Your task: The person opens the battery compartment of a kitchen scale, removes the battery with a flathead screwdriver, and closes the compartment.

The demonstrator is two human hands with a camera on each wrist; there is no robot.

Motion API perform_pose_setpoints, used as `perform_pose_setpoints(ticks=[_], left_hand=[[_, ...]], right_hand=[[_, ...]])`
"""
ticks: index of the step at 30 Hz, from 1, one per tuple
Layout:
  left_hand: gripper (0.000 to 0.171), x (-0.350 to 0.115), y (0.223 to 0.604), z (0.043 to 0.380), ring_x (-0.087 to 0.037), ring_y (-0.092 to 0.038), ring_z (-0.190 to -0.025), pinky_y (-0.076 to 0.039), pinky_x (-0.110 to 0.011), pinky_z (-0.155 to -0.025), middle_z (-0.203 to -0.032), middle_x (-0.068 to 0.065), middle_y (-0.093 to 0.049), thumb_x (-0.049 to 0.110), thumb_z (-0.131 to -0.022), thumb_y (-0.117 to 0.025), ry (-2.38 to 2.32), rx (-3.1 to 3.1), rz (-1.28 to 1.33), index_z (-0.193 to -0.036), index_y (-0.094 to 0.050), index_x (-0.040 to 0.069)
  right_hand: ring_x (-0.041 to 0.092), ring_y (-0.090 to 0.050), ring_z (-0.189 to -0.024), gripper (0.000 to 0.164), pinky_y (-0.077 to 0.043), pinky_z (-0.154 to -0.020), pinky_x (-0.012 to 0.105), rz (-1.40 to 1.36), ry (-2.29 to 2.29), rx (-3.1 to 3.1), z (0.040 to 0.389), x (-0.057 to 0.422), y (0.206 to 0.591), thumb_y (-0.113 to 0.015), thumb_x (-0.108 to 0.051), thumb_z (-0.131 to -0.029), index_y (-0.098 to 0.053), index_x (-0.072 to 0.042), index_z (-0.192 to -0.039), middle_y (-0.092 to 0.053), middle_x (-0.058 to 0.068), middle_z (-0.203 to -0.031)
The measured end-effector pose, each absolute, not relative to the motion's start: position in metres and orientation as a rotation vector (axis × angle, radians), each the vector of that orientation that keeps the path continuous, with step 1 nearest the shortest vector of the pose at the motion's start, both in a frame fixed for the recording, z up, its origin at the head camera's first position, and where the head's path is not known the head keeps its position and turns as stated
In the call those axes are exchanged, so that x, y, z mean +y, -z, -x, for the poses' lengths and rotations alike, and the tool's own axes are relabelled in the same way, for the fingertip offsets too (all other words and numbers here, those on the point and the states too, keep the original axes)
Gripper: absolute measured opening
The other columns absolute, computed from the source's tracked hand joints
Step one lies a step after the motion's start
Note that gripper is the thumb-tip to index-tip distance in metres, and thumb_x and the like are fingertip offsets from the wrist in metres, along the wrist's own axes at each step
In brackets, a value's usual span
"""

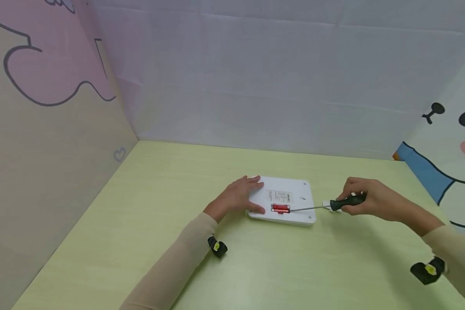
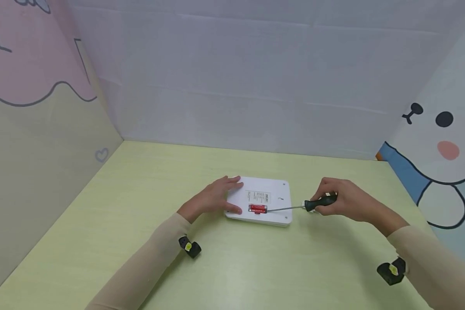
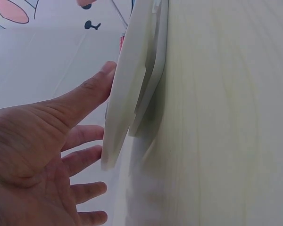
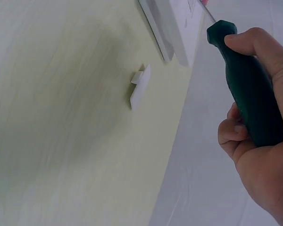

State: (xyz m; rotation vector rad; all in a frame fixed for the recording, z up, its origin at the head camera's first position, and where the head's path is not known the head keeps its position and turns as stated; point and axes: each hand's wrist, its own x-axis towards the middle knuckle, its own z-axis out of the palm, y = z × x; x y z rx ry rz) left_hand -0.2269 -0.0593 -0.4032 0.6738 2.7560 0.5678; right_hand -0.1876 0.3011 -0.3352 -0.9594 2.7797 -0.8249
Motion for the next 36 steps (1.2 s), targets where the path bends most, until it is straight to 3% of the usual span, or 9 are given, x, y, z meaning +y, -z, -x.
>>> perform_pose_setpoints(ticks=[15, 36], left_hand=[[0.088, -0.058, 0.404, 0.226, -0.033, -0.019, -0.150, -0.021, -0.051, -0.120, -0.162, 0.005, -0.025, 0.051, -0.078, -0.078, -0.580, 2.748, -0.669, -0.151, -0.040, 0.020], [0.088, -0.058, 0.400, 0.226, -0.033, -0.017, -0.151, -0.019, -0.051, -0.121, -0.163, 0.006, -0.023, 0.052, -0.078, -0.077, -0.551, 2.748, -0.655, -0.152, -0.038, 0.022]], right_hand=[[0.006, -0.052, -0.076, 0.023, -0.047, -0.059, 0.021, 0.964, 1.024, 2.747, 0.183, 0.319, 0.369, -0.076, -0.004, -0.082, -0.075, -0.021, -0.099, -0.059, -0.008, -0.091], [0.007, -0.052, -0.078, 0.023, -0.045, -0.059, 0.022, 0.942, 1.057, 2.728, 0.183, 0.319, 0.368, -0.077, -0.004, -0.082, -0.076, -0.019, -0.099, -0.060, -0.006, -0.089]])
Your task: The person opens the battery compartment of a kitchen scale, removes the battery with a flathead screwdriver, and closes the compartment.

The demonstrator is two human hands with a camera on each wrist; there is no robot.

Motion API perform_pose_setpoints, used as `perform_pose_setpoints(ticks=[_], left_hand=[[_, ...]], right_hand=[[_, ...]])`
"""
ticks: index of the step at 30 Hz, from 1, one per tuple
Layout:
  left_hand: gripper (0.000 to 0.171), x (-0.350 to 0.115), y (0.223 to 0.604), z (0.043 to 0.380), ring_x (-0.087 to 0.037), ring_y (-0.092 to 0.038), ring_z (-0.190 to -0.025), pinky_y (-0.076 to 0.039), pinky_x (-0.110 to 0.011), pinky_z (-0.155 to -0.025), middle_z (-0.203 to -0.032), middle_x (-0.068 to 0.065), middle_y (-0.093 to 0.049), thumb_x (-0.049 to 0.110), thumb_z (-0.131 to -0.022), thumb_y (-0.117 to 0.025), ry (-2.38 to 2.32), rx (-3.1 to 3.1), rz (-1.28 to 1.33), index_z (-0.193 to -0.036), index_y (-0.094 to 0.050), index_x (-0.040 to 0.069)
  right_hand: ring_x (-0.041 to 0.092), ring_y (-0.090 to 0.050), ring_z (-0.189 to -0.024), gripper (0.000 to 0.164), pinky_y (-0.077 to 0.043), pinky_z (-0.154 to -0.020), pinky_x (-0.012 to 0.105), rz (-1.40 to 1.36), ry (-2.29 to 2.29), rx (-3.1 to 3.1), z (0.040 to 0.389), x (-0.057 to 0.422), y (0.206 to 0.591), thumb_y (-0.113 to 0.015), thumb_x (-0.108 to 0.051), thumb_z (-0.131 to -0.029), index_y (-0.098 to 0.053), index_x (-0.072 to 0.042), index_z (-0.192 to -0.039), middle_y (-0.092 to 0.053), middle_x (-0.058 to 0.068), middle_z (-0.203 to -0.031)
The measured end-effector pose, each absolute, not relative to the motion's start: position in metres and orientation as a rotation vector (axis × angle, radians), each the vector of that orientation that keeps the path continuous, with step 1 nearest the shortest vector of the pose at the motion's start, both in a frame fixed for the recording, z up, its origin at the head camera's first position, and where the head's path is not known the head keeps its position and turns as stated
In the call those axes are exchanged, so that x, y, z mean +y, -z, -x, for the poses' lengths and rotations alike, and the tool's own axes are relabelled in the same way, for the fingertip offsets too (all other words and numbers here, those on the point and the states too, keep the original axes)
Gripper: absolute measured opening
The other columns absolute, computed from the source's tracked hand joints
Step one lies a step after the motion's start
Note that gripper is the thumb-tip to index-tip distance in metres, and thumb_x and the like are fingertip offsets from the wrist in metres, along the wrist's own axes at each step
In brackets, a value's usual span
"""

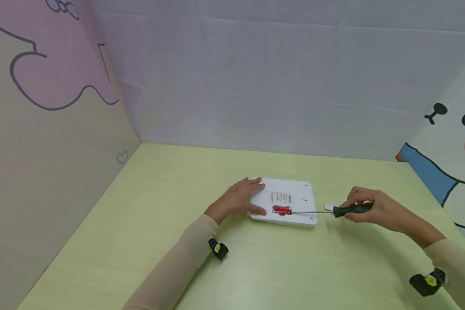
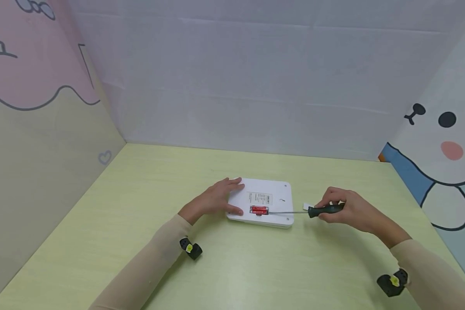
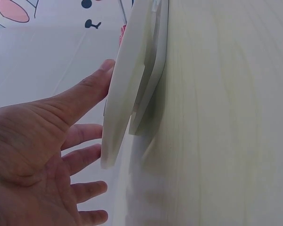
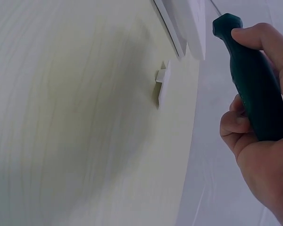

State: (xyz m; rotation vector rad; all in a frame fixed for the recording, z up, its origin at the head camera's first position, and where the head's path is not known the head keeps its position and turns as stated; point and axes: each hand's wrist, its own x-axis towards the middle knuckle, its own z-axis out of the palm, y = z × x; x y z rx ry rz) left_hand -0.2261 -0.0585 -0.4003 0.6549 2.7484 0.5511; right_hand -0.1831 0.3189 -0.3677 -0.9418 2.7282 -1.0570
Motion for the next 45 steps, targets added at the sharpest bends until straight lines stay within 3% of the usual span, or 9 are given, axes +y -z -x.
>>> perform_pose_setpoints(ticks=[17, 26, 34, 40, 45], left_hand=[[0.087, -0.059, 0.397, 0.223, -0.031, -0.017, -0.151, -0.018, -0.051, -0.121, -0.162, 0.007, -0.024, 0.050, -0.078, -0.079, -0.594, 2.739, -0.632, -0.151, -0.040, 0.022], [0.088, -0.060, 0.399, 0.223, -0.031, -0.016, -0.151, -0.018, -0.052, -0.121, -0.163, 0.007, -0.023, 0.050, -0.078, -0.079, -0.600, 2.741, -0.632, -0.151, -0.040, 0.022], [0.088, -0.059, 0.401, 0.224, -0.031, -0.016, -0.151, -0.017, -0.050, -0.122, -0.163, 0.007, -0.023, 0.051, -0.077, -0.079, -0.601, 2.742, -0.638, -0.151, -0.039, 0.023], [0.088, -0.060, 0.400, 0.225, -0.031, -0.015, -0.152, -0.017, -0.050, -0.122, -0.163, 0.007, -0.023, 0.050, -0.078, -0.079, -0.613, 2.735, -0.634, -0.151, -0.039, 0.022], [0.088, -0.060, 0.400, 0.224, -0.030, -0.015, -0.152, -0.017, -0.050, -0.122, -0.163, 0.008, -0.023, 0.051, -0.078, -0.078, -0.610, 2.733, -0.638, -0.151, -0.039, 0.023]], right_hand=[[0.006, -0.054, -0.074, 0.022, -0.046, -0.057, 0.022, 0.869, 0.984, 2.805, 0.181, 0.330, 0.350, -0.076, -0.008, -0.084, -0.075, -0.019, -0.103, -0.061, -0.010, -0.093], [0.005, -0.049, -0.071, 0.018, -0.040, -0.056, 0.024, 0.484, 0.849, 3.020, 0.188, 0.357, 0.347, -0.075, -0.023, -0.087, -0.072, -0.016, -0.104, -0.058, -0.009, -0.091], [0.002, -0.050, -0.066, 0.041, -0.040, -0.054, 0.026, 0.156, 0.795, 3.061, 0.191, 0.386, 0.363, -0.071, -0.036, -0.090, -0.068, -0.002, -0.113, -0.059, 0.010, -0.100], [0.002, -0.051, -0.071, 0.042, -0.043, -0.055, 0.027, 0.055, 0.772, 3.079, 0.191, 0.400, 0.381, -0.070, -0.037, -0.090, -0.069, 0.000, -0.110, -0.059, 0.022, -0.111], [0.004, -0.050, -0.074, 0.042, -0.043, -0.055, 0.026, 0.020, 0.756, 3.100, 0.191, 0.407, 0.395, -0.070, -0.038, -0.090, -0.070, 0.000, -0.107, -0.061, 0.024, -0.111]])
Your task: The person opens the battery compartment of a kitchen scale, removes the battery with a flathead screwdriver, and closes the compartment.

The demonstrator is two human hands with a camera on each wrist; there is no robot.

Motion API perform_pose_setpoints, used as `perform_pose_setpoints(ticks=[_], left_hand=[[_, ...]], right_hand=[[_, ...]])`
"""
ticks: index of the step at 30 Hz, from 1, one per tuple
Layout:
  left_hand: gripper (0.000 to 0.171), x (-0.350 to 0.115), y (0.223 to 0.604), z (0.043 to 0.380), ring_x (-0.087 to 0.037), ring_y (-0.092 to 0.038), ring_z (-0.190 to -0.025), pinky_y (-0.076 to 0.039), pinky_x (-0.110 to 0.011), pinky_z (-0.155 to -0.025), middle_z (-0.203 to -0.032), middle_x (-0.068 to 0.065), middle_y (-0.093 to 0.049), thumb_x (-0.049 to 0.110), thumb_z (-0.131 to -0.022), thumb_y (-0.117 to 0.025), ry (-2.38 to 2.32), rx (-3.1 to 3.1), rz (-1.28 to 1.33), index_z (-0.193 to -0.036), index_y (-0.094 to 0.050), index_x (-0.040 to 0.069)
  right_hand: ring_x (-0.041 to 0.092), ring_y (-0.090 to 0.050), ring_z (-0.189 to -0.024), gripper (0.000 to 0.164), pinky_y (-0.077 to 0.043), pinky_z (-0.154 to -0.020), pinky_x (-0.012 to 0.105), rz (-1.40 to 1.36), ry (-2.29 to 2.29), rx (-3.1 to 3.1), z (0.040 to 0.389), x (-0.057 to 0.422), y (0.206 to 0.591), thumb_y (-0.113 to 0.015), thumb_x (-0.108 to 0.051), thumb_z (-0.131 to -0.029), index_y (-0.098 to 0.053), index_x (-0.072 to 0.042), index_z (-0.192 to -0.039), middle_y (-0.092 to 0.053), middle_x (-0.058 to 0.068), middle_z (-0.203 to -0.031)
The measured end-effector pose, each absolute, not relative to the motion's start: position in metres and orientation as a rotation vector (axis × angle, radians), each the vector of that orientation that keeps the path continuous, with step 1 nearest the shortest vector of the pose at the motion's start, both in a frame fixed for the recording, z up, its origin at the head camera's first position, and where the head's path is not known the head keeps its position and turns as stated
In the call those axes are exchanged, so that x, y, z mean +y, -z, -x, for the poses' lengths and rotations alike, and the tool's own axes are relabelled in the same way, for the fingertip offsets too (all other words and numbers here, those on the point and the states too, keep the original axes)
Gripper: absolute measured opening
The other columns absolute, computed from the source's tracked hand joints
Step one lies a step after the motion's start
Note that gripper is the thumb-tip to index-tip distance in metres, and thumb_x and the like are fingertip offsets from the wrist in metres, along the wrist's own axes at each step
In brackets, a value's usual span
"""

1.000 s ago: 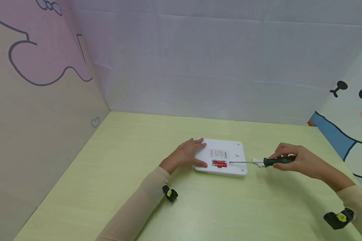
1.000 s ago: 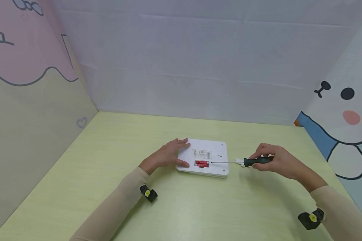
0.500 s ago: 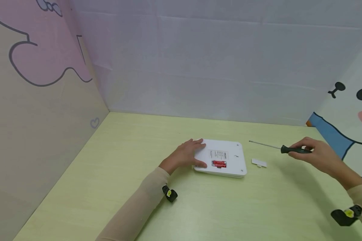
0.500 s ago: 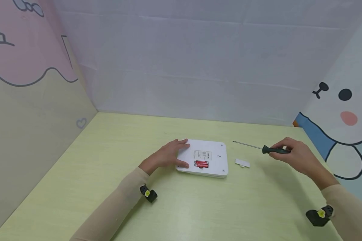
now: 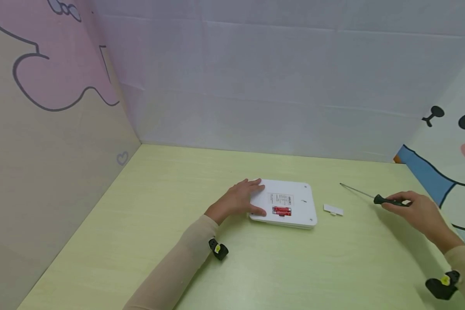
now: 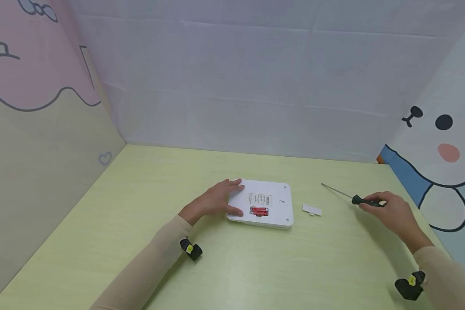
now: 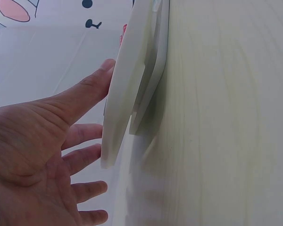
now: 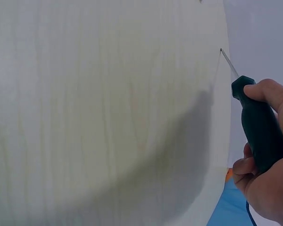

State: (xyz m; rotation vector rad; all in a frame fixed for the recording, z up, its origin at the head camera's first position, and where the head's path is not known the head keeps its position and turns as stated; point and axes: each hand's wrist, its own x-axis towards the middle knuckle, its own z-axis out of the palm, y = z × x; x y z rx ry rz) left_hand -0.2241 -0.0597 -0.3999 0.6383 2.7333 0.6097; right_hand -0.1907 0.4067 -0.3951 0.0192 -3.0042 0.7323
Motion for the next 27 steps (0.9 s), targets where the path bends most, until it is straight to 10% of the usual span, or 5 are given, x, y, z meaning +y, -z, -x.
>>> perform_pose_setpoints(ticks=[27], left_hand=[[0.089, -0.060, 0.401, 0.225, -0.033, -0.016, -0.151, -0.016, -0.048, -0.122, -0.163, 0.005, -0.023, 0.050, -0.078, -0.078, -0.596, 2.733, -0.660, -0.152, -0.038, 0.021]], right_hand=[[-0.013, -0.041, -0.068, 0.036, -0.039, -0.056, 0.023, -0.088, -0.723, -2.951, 0.189, 0.406, 0.426, -0.071, -0.034, -0.089, -0.068, -0.003, -0.106, -0.066, 0.012, -0.091]])
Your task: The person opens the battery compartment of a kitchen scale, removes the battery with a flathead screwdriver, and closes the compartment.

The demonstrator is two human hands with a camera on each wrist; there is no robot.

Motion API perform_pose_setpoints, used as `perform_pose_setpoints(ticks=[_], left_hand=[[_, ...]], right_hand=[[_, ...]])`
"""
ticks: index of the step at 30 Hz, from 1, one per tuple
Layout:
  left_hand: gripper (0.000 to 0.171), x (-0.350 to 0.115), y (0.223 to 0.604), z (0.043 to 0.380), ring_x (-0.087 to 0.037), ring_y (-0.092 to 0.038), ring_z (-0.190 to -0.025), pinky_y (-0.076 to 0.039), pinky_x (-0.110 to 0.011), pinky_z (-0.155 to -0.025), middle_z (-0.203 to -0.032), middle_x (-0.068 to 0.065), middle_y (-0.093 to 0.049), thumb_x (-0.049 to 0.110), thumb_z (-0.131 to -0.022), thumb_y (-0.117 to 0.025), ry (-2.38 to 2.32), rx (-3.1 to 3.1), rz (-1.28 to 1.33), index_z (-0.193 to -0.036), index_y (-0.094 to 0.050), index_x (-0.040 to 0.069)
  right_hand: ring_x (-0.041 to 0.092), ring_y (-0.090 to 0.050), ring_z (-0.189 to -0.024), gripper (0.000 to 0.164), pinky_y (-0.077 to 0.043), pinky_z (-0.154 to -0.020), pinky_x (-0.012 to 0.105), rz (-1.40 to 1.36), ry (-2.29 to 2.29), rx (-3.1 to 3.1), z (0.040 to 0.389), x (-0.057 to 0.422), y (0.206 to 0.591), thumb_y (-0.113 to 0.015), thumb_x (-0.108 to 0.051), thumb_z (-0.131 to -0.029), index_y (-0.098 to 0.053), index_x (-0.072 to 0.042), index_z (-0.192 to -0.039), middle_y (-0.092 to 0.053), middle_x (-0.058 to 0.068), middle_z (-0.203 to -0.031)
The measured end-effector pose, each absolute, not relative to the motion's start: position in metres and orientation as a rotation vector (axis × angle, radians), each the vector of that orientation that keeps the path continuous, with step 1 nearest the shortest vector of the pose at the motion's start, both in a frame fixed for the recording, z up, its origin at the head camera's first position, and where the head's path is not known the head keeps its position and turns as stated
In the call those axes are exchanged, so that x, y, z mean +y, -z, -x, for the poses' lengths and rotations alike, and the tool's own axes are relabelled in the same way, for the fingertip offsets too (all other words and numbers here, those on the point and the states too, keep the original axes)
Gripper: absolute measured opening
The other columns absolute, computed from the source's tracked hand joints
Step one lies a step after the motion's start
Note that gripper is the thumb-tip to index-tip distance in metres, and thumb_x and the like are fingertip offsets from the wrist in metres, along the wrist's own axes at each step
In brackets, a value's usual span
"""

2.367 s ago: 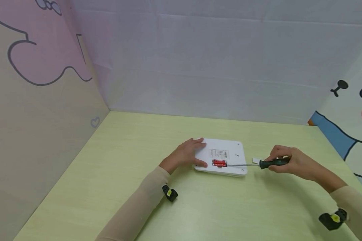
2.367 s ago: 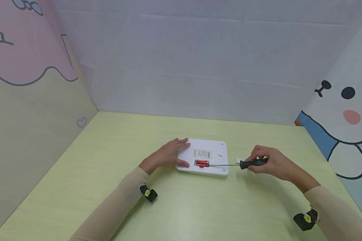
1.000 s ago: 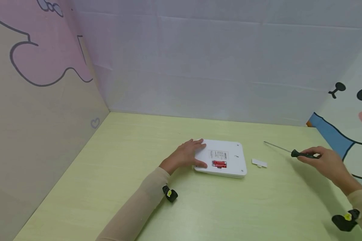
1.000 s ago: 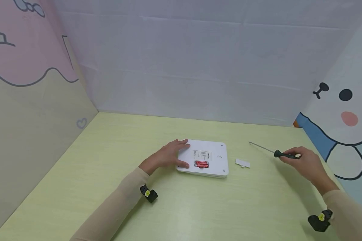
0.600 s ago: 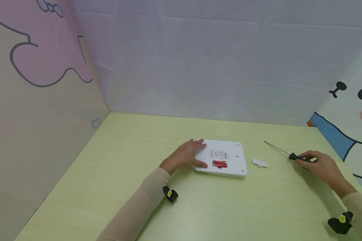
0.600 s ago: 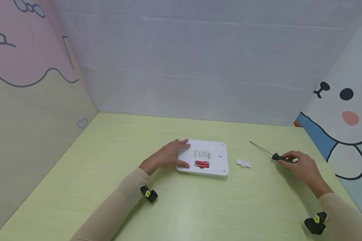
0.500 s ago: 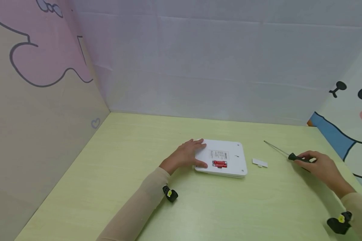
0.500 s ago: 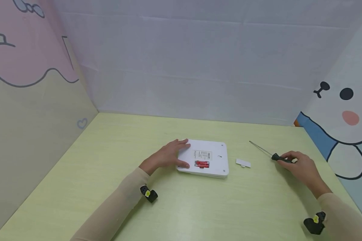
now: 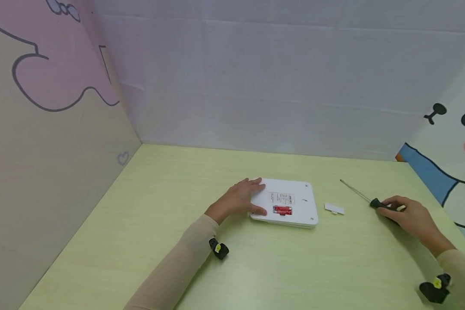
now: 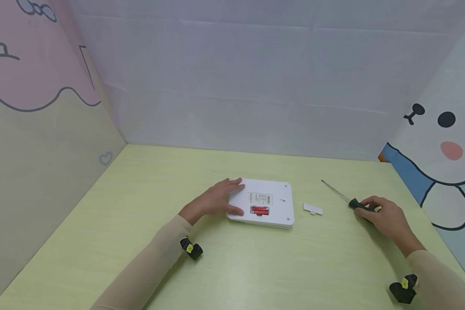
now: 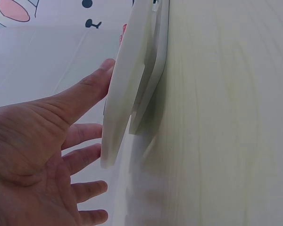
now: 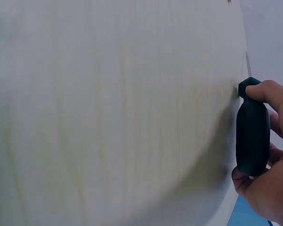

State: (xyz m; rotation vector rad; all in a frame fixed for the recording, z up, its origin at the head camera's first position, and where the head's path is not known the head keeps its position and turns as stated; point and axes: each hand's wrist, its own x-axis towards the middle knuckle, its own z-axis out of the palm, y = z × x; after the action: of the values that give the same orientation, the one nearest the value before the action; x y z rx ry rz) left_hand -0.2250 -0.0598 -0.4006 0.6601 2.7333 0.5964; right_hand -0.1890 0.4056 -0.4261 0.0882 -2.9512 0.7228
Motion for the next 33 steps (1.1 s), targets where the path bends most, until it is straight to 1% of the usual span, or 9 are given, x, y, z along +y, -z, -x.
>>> perform_pose_setpoints(ticks=[3, 9, 13, 16, 18, 20, 25, 28, 33], left_hand=[[0.089, -0.060, 0.401, 0.225, -0.033, -0.016, -0.151, -0.016, -0.048, -0.122, -0.163, 0.005, -0.023, 0.050, -0.078, -0.078, -0.591, 2.732, -0.661, -0.152, -0.038, 0.021], [0.089, -0.060, 0.401, 0.225, -0.032, -0.016, -0.151, -0.016, -0.048, -0.122, -0.163, 0.006, -0.023, 0.050, -0.078, -0.078, -0.601, 2.730, -0.653, -0.152, -0.038, 0.021], [0.089, -0.059, 0.402, 0.226, -0.032, -0.016, -0.151, -0.016, -0.048, -0.122, -0.163, 0.005, -0.023, 0.051, -0.078, -0.078, -0.588, 2.734, -0.665, -0.152, -0.038, 0.021], [0.089, -0.059, 0.402, 0.226, -0.032, -0.016, -0.151, -0.016, -0.048, -0.122, -0.163, 0.005, -0.023, 0.051, -0.078, -0.078, -0.587, 2.736, -0.666, -0.152, -0.038, 0.021], [0.089, -0.059, 0.402, 0.226, -0.032, -0.016, -0.151, -0.016, -0.048, -0.122, -0.163, 0.006, -0.023, 0.051, -0.078, -0.077, -0.586, 2.737, -0.663, -0.152, -0.038, 0.021], [0.088, -0.059, 0.402, 0.226, -0.031, -0.015, -0.152, -0.016, -0.048, -0.122, -0.163, 0.006, -0.022, 0.051, -0.079, -0.077, -0.585, 2.735, -0.658, -0.152, -0.037, 0.022], [0.088, -0.059, 0.403, 0.226, -0.030, -0.015, -0.152, -0.016, -0.048, -0.122, -0.163, 0.007, -0.022, 0.051, -0.079, -0.077, -0.579, 2.734, -0.646, -0.152, -0.037, 0.022], [0.088, -0.060, 0.403, 0.226, -0.031, -0.015, -0.152, -0.016, -0.048, -0.122, -0.163, 0.006, -0.021, 0.051, -0.079, -0.077, -0.578, 2.737, -0.642, -0.152, -0.038, 0.022], [0.088, -0.060, 0.403, 0.227, -0.031, -0.016, -0.151, -0.016, -0.048, -0.122, -0.163, 0.006, -0.022, 0.051, -0.079, -0.077, -0.574, 2.742, -0.644, -0.152, -0.038, 0.022]], right_hand=[[-0.012, -0.042, -0.068, 0.037, -0.039, -0.056, 0.024, -0.077, -0.731, -2.960, 0.189, 0.406, 0.427, -0.070, -0.034, -0.090, -0.067, -0.002, -0.108, -0.067, 0.016, -0.092], [0.006, -0.050, -0.074, 0.039, -0.039, -0.058, 0.027, -0.049, -0.734, -2.994, 0.187, 0.404, 0.424, -0.069, -0.033, -0.091, -0.065, 0.001, -0.109, -0.065, 0.020, -0.094], [0.013, -0.054, -0.074, 0.041, -0.040, -0.059, 0.028, -0.046, -0.705, -2.990, 0.189, 0.401, 0.421, -0.067, -0.035, -0.092, -0.064, 0.003, -0.110, -0.065, 0.021, -0.095], [0.025, -0.059, -0.078, 0.043, -0.041, -0.059, 0.029, -0.064, -0.676, -2.973, 0.193, 0.396, 0.415, -0.065, -0.035, -0.094, -0.063, 0.004, -0.112, -0.062, 0.024, -0.098], [0.031, -0.059, -0.080, 0.043, -0.041, -0.060, 0.030, -0.089, -0.664, -2.955, 0.196, 0.389, 0.410, -0.064, -0.034, -0.094, -0.063, 0.004, -0.112, -0.061, 0.025, -0.100], [0.031, -0.059, -0.081, 0.040, -0.041, -0.061, 0.030, -0.121, -0.671, -2.940, 0.200, 0.380, 0.406, -0.064, -0.033, -0.095, -0.064, 0.004, -0.111, -0.061, 0.026, -0.101], [0.023, -0.054, -0.080, 0.036, -0.040, -0.063, 0.030, -0.208, -0.733, -2.938, 0.206, 0.348, 0.397, -0.064, -0.031, -0.095, -0.066, 0.001, -0.111, -0.060, 0.021, -0.102], [0.022, -0.053, -0.082, 0.034, -0.041, -0.064, 0.030, -0.265, -0.759, -2.957, 0.210, 0.325, 0.394, -0.065, -0.030, -0.094, -0.066, 0.000, -0.109, -0.060, 0.018, -0.101], [0.022, -0.051, -0.084, 0.027, -0.042, -0.066, 0.032, -0.399, -0.811, -2.974, 0.210, 0.288, 0.393, -0.067, -0.025, -0.093, -0.068, -0.002, -0.107, -0.061, 0.013, -0.098]])
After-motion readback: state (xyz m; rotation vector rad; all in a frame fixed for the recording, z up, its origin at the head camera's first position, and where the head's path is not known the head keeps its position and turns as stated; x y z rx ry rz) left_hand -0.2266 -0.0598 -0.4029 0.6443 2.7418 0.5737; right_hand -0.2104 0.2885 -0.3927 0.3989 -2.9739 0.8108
